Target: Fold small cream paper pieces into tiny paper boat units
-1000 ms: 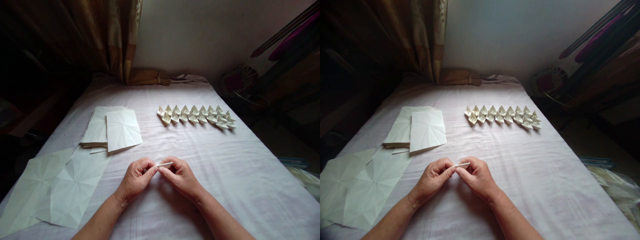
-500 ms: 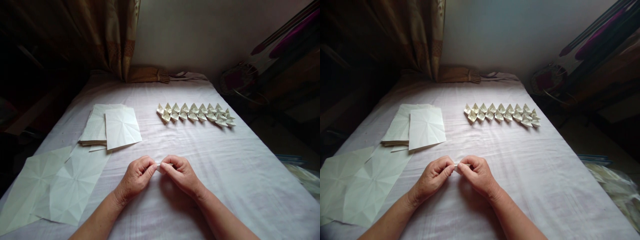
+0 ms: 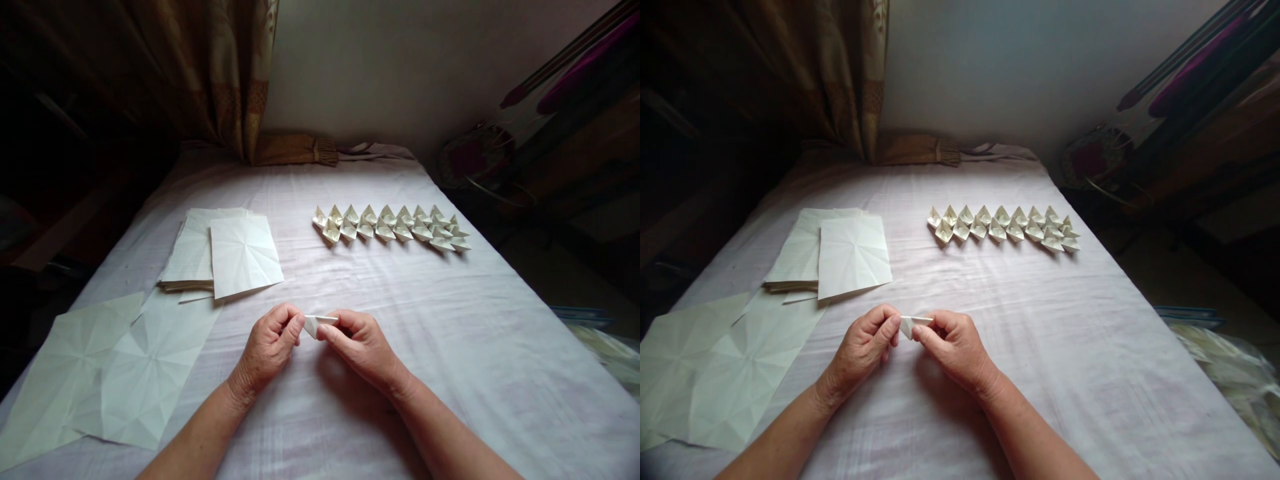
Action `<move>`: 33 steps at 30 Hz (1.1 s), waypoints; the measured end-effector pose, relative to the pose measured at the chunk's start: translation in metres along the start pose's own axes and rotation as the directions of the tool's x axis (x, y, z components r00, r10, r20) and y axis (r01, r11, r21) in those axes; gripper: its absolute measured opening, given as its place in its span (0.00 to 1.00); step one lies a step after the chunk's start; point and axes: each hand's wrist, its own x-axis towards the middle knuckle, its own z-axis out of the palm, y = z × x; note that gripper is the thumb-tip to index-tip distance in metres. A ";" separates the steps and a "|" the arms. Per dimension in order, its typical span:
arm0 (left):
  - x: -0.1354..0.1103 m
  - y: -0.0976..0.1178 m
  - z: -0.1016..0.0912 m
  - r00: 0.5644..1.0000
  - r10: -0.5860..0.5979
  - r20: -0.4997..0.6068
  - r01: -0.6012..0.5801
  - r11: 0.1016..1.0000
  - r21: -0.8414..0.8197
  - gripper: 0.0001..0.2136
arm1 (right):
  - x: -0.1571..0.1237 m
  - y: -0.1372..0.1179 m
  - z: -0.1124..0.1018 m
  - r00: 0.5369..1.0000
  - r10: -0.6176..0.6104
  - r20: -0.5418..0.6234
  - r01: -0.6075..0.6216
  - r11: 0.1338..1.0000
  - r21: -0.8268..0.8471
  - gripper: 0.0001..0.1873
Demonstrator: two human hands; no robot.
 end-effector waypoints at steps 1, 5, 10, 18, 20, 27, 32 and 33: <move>0.000 0.001 0.000 1.000 0.000 0.018 0.000 1.000 -0.013 0.18 | 0.000 0.001 0.001 1.000 -0.010 -0.020 0.010 1.000 0.004 0.13; 0.002 0.005 0.003 0.999 0.038 0.034 -0.037 0.999 -0.028 0.15 | -0.001 0.005 0.005 0.994 -0.038 -0.100 0.042 0.999 0.030 0.12; 0.002 0.002 0.005 0.999 0.006 0.041 -0.001 0.994 -0.106 0.12 | 0.000 0.000 0.002 0.989 -0.133 -0.069 0.135 0.990 0.025 0.14; 0.001 -0.001 0.005 0.999 -0.028 0.023 0.029 0.998 -0.047 0.12 | 0.000 0.003 0.001 0.987 -0.125 -0.099 0.128 0.991 0.024 0.08; 0.001 0.000 0.005 1.000 -0.015 0.007 0.015 1.000 -0.008 0.13 | -0.001 0.004 0.004 0.984 -0.136 -0.117 0.137 0.990 0.007 0.07; -0.002 0.001 0.006 1.000 0.019 -0.014 -0.017 0.995 0.096 0.13 | -0.001 0.001 0.007 0.982 -0.141 -0.127 0.134 0.989 -0.064 0.07; -0.001 0.002 0.008 0.989 0.141 -0.035 -0.131 0.973 0.192 0.12 | -0.001 0.001 0.007 0.983 -0.131 -0.128 0.120 0.989 -0.092 0.07; -0.001 0.003 0.009 0.987 0.159 -0.038 -0.147 0.967 0.208 0.12 | -0.001 0.001 0.007 0.982 -0.134 -0.132 0.122 0.988 -0.099 0.07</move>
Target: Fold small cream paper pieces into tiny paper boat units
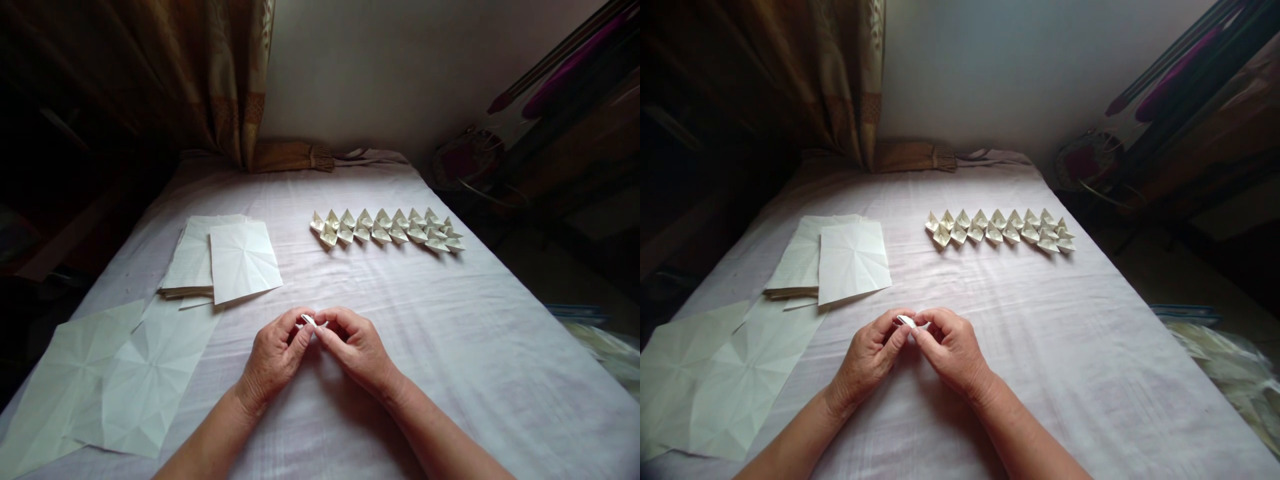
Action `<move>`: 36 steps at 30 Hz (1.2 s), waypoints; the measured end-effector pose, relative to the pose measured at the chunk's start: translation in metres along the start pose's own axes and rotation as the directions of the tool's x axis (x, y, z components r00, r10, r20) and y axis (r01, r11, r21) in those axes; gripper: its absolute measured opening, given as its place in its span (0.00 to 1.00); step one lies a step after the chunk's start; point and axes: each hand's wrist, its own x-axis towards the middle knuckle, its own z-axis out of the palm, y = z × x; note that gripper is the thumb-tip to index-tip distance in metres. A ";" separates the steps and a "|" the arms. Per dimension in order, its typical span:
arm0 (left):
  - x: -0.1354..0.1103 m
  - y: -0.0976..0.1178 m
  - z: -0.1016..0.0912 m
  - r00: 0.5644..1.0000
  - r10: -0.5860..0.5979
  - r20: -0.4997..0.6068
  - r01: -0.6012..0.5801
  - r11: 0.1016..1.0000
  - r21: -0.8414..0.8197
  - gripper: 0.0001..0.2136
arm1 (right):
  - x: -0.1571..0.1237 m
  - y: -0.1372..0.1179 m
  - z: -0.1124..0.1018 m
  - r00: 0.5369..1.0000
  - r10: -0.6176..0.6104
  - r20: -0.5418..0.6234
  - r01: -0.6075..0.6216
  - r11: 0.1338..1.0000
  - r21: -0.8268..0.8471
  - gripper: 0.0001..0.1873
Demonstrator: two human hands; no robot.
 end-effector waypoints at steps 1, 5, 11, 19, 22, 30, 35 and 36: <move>0.000 0.000 0.000 1.000 0.010 -0.001 -0.010 1.000 0.015 0.12 | 0.000 0.000 0.000 1.000 -0.003 -0.004 0.003 1.000 -0.006 0.07; -0.002 -0.001 0.002 1.000 0.019 0.006 -0.020 0.997 0.071 0.13 | -0.001 0.001 0.000 1.000 -0.016 -0.001 0.016 1.000 -0.021 0.08; -0.003 -0.005 0.003 1.000 0.017 0.004 -0.017 0.991 0.129 0.15 | -0.003 0.005 0.003 0.992 -0.123 -0.035 0.118 0.986 -0.118 0.08; -0.003 -0.003 0.006 0.994 0.102 -0.042 -0.091 0.976 0.199 0.19 | -0.005 0.010 0.007 0.965 -0.255 -0.068 0.224 0.928 -0.297 0.09; -0.003 -0.002 0.005 0.988 0.153 -0.029 -0.144 0.968 0.204 0.21 | -0.007 0.009 0.006 0.950 -0.306 -0.066 0.264 0.896 -0.358 0.14; -0.004 -0.003 0.005 0.998 -0.053 -0.044 0.058 0.992 0.109 0.19 | -0.005 0.009 0.000 0.903 -0.429 -0.021 0.382 0.823 -0.421 0.16; -0.002 0.003 0.004 0.992 -0.127 0.019 0.127 0.992 -0.002 0.14 | -0.004 0.010 0.000 0.921 -0.388 -0.042 0.341 0.854 -0.393 0.19; -0.002 0.004 0.004 0.991 -0.129 0.018 0.129 0.992 -0.003 0.13 | -0.004 0.010 0.000 0.923 -0.382 -0.048 0.336 0.860 -0.384 0.19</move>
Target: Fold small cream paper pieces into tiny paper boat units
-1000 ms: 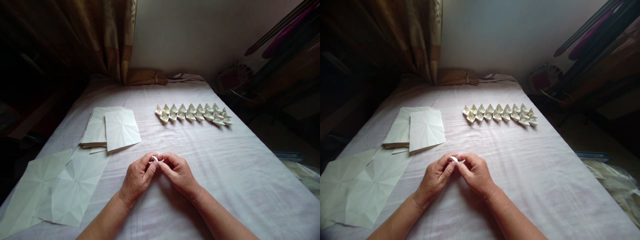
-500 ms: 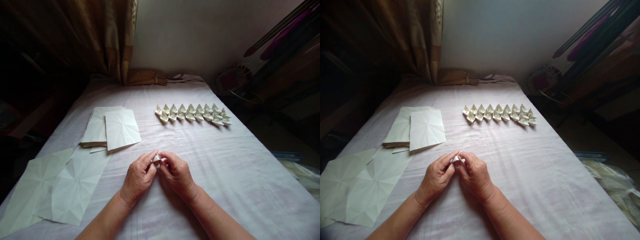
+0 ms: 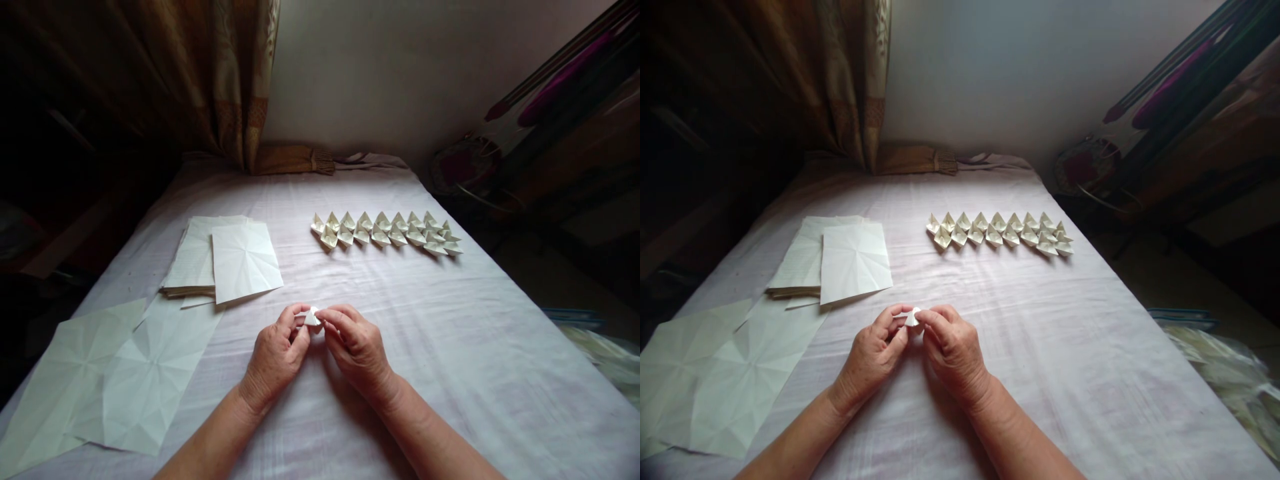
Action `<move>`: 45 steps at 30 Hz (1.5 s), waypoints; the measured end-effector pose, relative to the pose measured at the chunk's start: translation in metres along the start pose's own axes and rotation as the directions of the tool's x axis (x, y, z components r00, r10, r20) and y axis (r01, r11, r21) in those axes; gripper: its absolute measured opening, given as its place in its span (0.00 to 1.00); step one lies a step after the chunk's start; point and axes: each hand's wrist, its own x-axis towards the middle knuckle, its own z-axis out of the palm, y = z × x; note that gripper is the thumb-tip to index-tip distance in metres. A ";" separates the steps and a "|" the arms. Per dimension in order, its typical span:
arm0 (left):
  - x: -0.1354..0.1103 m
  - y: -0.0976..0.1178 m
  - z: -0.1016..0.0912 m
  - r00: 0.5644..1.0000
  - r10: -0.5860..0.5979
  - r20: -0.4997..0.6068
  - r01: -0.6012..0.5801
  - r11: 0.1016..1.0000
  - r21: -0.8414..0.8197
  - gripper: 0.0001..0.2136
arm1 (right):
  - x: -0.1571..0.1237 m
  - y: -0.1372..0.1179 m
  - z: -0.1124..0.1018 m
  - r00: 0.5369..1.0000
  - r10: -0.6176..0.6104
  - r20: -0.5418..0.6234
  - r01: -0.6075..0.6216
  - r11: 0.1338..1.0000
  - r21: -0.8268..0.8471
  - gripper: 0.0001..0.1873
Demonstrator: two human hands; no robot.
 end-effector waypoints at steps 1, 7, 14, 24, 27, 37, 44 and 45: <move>0.000 0.000 0.000 1.000 0.000 -0.006 0.000 1.000 0.007 0.13 | 0.000 0.000 0.000 1.000 0.004 -0.002 -0.004 1.000 0.008 0.19; -0.004 -0.007 0.004 0.998 0.041 -0.055 -0.038 0.998 0.058 0.09 | 0.000 0.001 0.001 1.000 0.022 -0.019 -0.021 1.000 0.020 0.19; -0.003 -0.009 0.001 0.998 0.009 -0.056 -0.011 0.999 -0.042 0.07 | -0.002 0.003 0.002 0.999 -0.003 -0.037 0.004 1.000 0.007 0.19; 0.002 -0.009 0.003 0.993 -0.111 -0.042 0.103 0.981 -0.165 0.09 | -0.001 0.002 0.000 1.000 0.020 -0.011 -0.019 0.998 0.059 0.18; 0.003 -0.008 0.002 0.991 -0.125 -0.040 0.115 0.974 -0.194 0.08 | 0.001 -0.003 -0.002 0.990 0.139 0.010 -0.139 0.984 0.111 0.13; 0.003 -0.012 0.002 0.984 -0.174 -0.026 0.163 0.957 -0.242 0.15 | 0.004 -0.008 -0.002 0.968 0.234 0.091 -0.239 0.970 0.052 0.10; 0.004 -0.007 -0.004 0.987 -0.115 0.109 0.136 0.970 -0.203 0.13 | 0.005 -0.008 -0.004 0.921 0.376 0.105 -0.390 0.897 0.206 0.13; 0.004 -0.006 -0.004 0.986 -0.121 0.115 0.144 0.964 -0.223 0.13 | 0.005 -0.007 -0.004 0.919 0.377 0.113 -0.393 0.895 0.211 0.14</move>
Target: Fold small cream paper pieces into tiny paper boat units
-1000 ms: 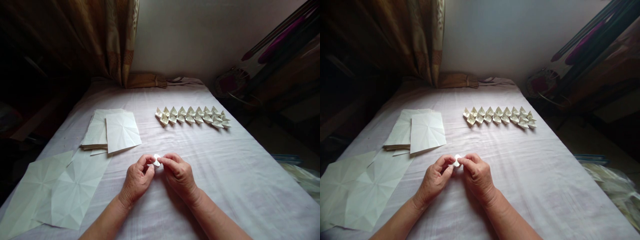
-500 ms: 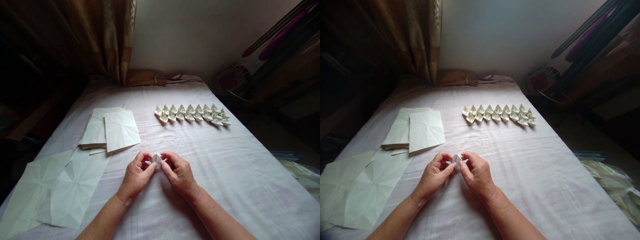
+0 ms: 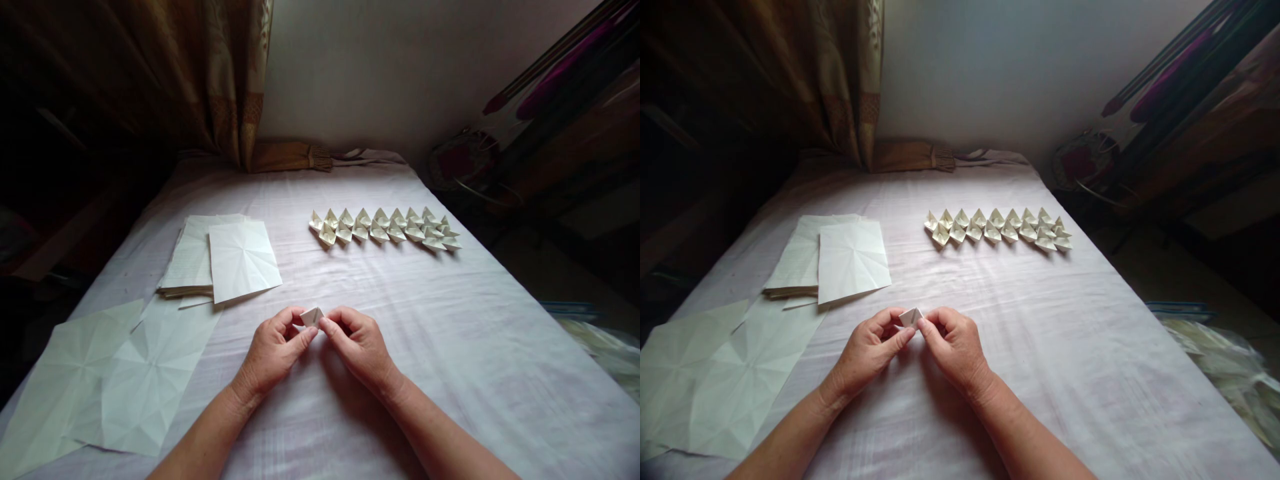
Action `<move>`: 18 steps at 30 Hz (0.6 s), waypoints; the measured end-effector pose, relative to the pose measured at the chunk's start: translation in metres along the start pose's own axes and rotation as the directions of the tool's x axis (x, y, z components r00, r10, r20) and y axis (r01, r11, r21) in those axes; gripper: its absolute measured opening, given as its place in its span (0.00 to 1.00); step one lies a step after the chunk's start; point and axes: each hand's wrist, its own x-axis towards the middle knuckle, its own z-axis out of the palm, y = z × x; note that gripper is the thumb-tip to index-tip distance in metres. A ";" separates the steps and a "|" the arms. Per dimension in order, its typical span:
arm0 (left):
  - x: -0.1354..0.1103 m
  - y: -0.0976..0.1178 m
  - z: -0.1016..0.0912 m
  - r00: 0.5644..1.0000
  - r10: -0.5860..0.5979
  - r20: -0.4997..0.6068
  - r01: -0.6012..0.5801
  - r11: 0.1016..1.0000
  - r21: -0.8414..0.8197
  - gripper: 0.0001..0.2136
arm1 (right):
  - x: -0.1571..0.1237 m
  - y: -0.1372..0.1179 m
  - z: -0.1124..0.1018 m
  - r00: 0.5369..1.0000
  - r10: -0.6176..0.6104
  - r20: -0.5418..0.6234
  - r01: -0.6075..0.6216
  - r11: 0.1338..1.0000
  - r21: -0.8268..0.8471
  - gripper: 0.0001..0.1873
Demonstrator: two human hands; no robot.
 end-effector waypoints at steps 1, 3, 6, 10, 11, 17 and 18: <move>0.000 0.001 0.000 1.000 -0.009 -0.001 0.009 1.000 -0.019 0.13 | 0.000 0.000 0.000 1.000 0.000 0.008 0.000 1.000 0.004 0.14; 0.000 0.001 0.000 1.000 -0.015 0.001 0.015 1.000 -0.027 0.13 | 0.000 0.001 0.000 1.000 0.001 0.022 -0.002 1.000 0.026 0.12; -0.001 0.003 0.000 1.000 0.002 0.020 -0.002 1.000 0.022 0.13 | 0.000 0.003 -0.001 1.000 -0.006 0.027 0.003 0.995 0.097 0.10; -0.003 0.004 0.000 0.999 0.021 0.038 -0.023 0.997 0.074 0.13 | 0.001 0.003 -0.001 1.000 -0.014 0.026 0.010 0.987 0.159 0.09; -0.003 0.004 0.000 0.999 0.024 0.039 -0.027 0.996 0.082 0.13 | 0.001 0.002 -0.001 1.000 -0.002 0.031 -0.004 0.985 0.170 0.10; -0.003 0.006 0.001 0.999 0.015 0.036 -0.018 0.995 0.101 0.15 | 0.001 -0.001 -0.002 0.998 0.044 0.034 -0.049 0.983 0.177 0.11; -0.003 0.006 0.001 0.999 0.011 0.038 -0.015 0.995 0.102 0.15 | 0.000 -0.001 -0.002 0.998 0.049 0.033 -0.054 0.983 0.175 0.11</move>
